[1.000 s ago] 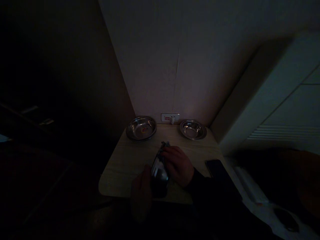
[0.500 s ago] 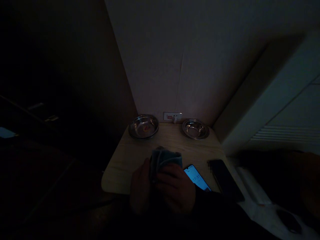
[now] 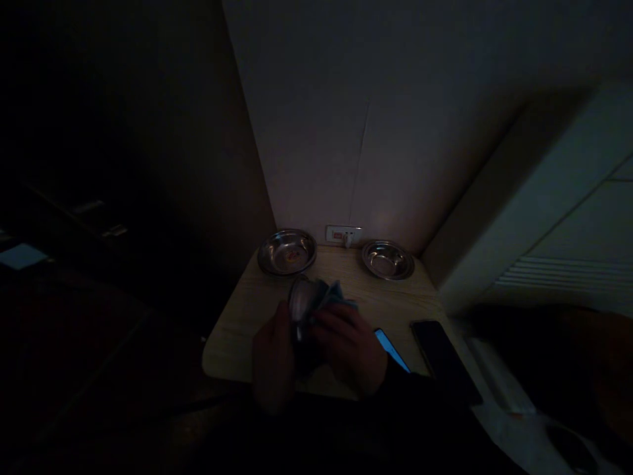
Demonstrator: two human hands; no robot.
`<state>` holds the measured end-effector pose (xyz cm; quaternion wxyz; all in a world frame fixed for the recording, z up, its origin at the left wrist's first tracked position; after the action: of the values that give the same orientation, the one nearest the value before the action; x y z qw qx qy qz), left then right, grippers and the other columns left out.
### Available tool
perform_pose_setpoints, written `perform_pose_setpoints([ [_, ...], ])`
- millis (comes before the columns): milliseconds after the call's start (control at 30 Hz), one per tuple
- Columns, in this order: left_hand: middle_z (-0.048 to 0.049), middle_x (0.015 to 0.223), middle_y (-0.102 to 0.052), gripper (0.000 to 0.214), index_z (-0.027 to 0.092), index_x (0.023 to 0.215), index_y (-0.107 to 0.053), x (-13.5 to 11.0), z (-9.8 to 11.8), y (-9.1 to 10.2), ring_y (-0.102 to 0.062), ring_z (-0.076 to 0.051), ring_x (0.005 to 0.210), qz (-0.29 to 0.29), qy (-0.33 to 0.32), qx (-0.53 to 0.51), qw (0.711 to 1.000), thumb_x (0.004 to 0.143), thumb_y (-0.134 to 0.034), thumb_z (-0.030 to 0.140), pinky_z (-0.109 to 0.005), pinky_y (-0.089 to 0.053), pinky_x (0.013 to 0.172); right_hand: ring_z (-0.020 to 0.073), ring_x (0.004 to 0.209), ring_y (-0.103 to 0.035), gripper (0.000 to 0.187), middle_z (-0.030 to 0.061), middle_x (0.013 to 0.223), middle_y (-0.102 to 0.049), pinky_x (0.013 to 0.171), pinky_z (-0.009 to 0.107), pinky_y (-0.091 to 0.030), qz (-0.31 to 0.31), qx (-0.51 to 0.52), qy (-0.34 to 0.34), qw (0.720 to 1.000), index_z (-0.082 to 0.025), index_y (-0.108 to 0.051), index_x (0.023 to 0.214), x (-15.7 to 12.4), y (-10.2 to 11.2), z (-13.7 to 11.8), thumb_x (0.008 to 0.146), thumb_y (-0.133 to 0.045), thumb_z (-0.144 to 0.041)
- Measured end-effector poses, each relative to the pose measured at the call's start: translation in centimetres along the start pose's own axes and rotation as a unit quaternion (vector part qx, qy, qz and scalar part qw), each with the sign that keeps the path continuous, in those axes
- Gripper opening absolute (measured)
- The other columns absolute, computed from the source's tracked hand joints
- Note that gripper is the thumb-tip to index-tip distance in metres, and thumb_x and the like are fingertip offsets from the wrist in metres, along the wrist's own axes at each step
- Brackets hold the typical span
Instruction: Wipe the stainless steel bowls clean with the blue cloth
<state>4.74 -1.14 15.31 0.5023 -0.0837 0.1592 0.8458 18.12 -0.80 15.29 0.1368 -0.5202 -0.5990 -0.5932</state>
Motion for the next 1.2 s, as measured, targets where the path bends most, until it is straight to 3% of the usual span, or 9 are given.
perform_pose_setpoints([
  [100,-0.0044,0.055,-0.061,0.045,0.017,0.061,-0.062,0.0,-0.2,0.2,-0.054,-0.017,0.053,0.005,0.014,0.009,1.0,0.082,-0.045,0.053,-0.026,-0.039,0.049,0.0229,0.108,-0.056,0.028,0.0107,0.111,-0.067,0.087,0.041,-0.052,-0.005,0.009,-0.039,0.999,-0.018,-0.062,0.112,-0.5,-0.9,0.3,0.09,-0.046,-0.013],
  [200,-0.0037,0.055,-0.059,0.044,0.017,0.056,-0.059,0.2,0.4,0.4,-0.052,-0.015,0.053,0.023,-0.039,0.02,0.999,0.082,-0.044,0.05,-0.025,-0.04,0.05,0.0159,0.102,-0.059,0.026,0.0028,0.102,-0.072,0.084,0.032,-0.051,-0.013,0.023,0.009,1.0,-0.025,-0.064,0.106,-1.0,-1.4,-0.8,0.091,-0.046,-0.013],
  [333,-0.0035,0.061,-0.063,0.044,0.017,0.061,-0.06,0.4,0.1,0.2,-0.053,-0.015,0.054,0.022,-0.055,-0.03,0.998,0.079,-0.046,0.055,-0.025,-0.042,0.051,0.0215,0.113,-0.053,0.023,0.0062,0.117,-0.066,0.096,0.045,-0.043,-0.029,-0.016,0.04,0.999,-0.023,-0.064,0.106,-0.2,-0.9,-1.1,0.089,-0.049,-0.019],
  [467,-0.005,0.066,-0.066,0.044,0.017,0.072,-0.064,0.0,-1.3,0.1,-0.06,-0.019,0.063,0.018,0.005,-0.093,0.995,0.079,-0.047,0.057,-0.027,-0.047,0.056,0.0277,0.129,-0.04,0.032,0.0129,0.135,-0.052,0.099,0.051,-0.042,-0.033,0.018,-0.049,0.998,-0.02,-0.062,0.117,1.2,-0.2,1.5,0.087,-0.05,-0.02],
  [567,-0.0065,0.066,-0.067,0.044,0.016,0.07,-0.064,-0.1,-1.8,0.5,-0.062,-0.02,0.066,0.035,0.016,-0.086,0.996,0.079,-0.048,0.056,-0.028,-0.047,0.057,0.0225,0.116,-0.056,0.031,0.011,0.123,-0.062,0.095,0.042,-0.049,0.013,0.087,-0.142,0.986,-0.022,-0.062,0.118,1.1,0.1,4.2,0.09,-0.048,-0.02],
  [667,-0.0067,0.07,-0.068,0.046,0.015,0.071,-0.065,0.3,-1.8,0.9,-0.062,-0.021,0.068,0.036,-0.013,-0.081,0.996,0.072,-0.055,0.061,-0.028,-0.047,0.057,0.0213,0.1,-0.065,0.027,0.0083,0.109,-0.07,0.087,0.039,-0.054,0.097,0.125,-0.275,0.948,-0.022,-0.065,0.113,0.0,0.9,6.7,0.09,-0.051,-0.027],
  [767,-0.0075,0.089,-0.071,0.05,0.015,0.087,-0.067,1.0,-2.1,0.7,-0.064,-0.023,0.085,-0.025,-0.033,-0.119,0.992,0.066,-0.064,0.059,-0.029,-0.049,0.069,0.0235,0.099,-0.066,0.028,0.008,0.107,-0.07,0.085,0.041,-0.055,0.158,0.145,-0.355,0.91,-0.021,-0.066,0.109,-1.1,1.8,7.8,0.088,-0.054,-0.035],
  [1000,-0.0098,0.108,-0.069,0.045,0.017,0.095,-0.068,1.4,-2.9,0.4,-0.061,-0.028,0.104,-0.082,0.063,-0.225,0.969,0.062,-0.073,0.046,-0.036,-0.049,0.084,0.0264,0.111,-0.059,0.036,0.0098,0.12,-0.064,0.096,0.047,-0.048,0.208,0.109,-0.367,0.9,-0.022,-0.061,0.119,-2.8,3.5,8.0,0.086,-0.058,-0.037],
  [1200,-0.0064,0.079,-0.07,0.025,0.019,0.072,-0.066,1.6,-2.7,0.3,-0.066,-0.026,0.082,-0.067,0.008,-0.157,0.985,0.067,-0.061,0.043,-0.04,-0.052,0.075,0.0232,0.099,-0.066,0.028,0.0081,0.107,-0.07,0.086,0.041,-0.054,0.199,0.116,-0.369,0.901,-0.022,-0.064,0.111,-2.9,3.4,7.3,0.087,-0.056,-0.033],
])
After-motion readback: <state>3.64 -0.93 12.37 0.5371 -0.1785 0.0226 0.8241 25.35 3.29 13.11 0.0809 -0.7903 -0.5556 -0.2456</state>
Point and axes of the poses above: each hand's wrist, its own x-axis towards the middle knuckle, its own y-axis out of the back of the hand, z = x × y, the point moved 4 cm from there along x, towards the middle knuckle
